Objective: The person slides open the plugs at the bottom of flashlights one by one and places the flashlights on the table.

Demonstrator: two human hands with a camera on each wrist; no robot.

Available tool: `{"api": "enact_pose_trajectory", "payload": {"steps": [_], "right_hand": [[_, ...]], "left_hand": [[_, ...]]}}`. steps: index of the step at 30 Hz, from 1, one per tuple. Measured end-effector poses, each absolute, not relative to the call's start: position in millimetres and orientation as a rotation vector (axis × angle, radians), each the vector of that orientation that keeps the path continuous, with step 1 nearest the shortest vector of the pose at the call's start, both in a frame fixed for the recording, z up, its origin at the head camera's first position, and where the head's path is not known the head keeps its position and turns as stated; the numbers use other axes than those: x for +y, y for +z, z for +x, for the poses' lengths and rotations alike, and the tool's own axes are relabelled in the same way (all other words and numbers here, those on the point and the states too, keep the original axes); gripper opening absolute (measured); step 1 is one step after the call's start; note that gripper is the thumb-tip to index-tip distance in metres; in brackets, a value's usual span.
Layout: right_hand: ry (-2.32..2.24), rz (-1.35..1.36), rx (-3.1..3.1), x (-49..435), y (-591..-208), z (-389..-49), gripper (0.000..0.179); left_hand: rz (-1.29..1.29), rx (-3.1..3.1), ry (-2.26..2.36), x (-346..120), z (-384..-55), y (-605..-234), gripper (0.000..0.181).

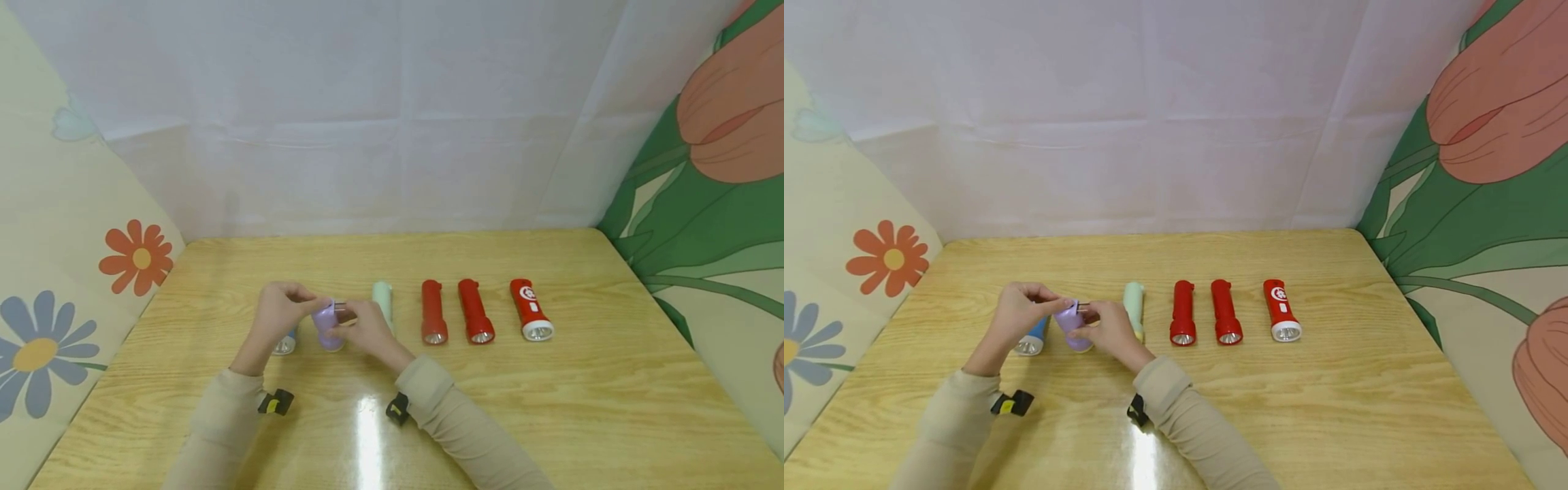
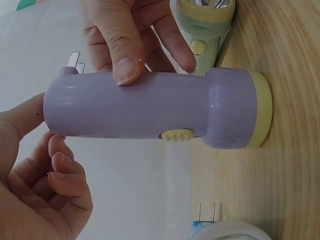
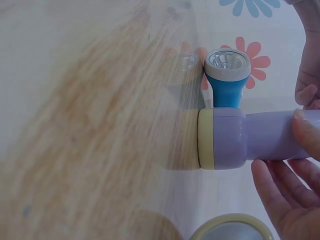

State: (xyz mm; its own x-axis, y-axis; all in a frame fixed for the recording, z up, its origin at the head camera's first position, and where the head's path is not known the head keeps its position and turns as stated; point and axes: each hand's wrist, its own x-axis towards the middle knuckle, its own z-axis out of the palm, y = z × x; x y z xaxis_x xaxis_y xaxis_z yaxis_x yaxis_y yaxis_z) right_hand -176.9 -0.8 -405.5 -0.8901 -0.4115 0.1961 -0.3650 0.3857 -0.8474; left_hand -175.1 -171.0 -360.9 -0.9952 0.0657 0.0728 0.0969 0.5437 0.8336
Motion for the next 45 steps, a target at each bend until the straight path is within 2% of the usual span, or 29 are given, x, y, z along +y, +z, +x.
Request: {"api": "enact_pose_trajectory", "payload": {"steps": [13, 28, 37, 45], "right_hand": [[-1.516, -0.697, 2.553, 2, -404, -178, 0.034], [-1.445, -0.643, 2.612, 2, -404, -170, 0.040], [-1.265, -0.497, 2.682, 0, -402, -163, 0.051], [-1.124, -0.430, 2.731, -8, -403, -161, 0.051]], "left_hand": [[-0.256, -2.682, -1.521, -173, -174, -362, 0.023], [-0.549, -2.585, -1.469, -184, -168, -363, 0.014], [-0.578, -2.552, -1.445, -186, -165, -364, 0.014], [-0.580, -2.558, -1.466, -185, -164, -364, 0.014]]}}
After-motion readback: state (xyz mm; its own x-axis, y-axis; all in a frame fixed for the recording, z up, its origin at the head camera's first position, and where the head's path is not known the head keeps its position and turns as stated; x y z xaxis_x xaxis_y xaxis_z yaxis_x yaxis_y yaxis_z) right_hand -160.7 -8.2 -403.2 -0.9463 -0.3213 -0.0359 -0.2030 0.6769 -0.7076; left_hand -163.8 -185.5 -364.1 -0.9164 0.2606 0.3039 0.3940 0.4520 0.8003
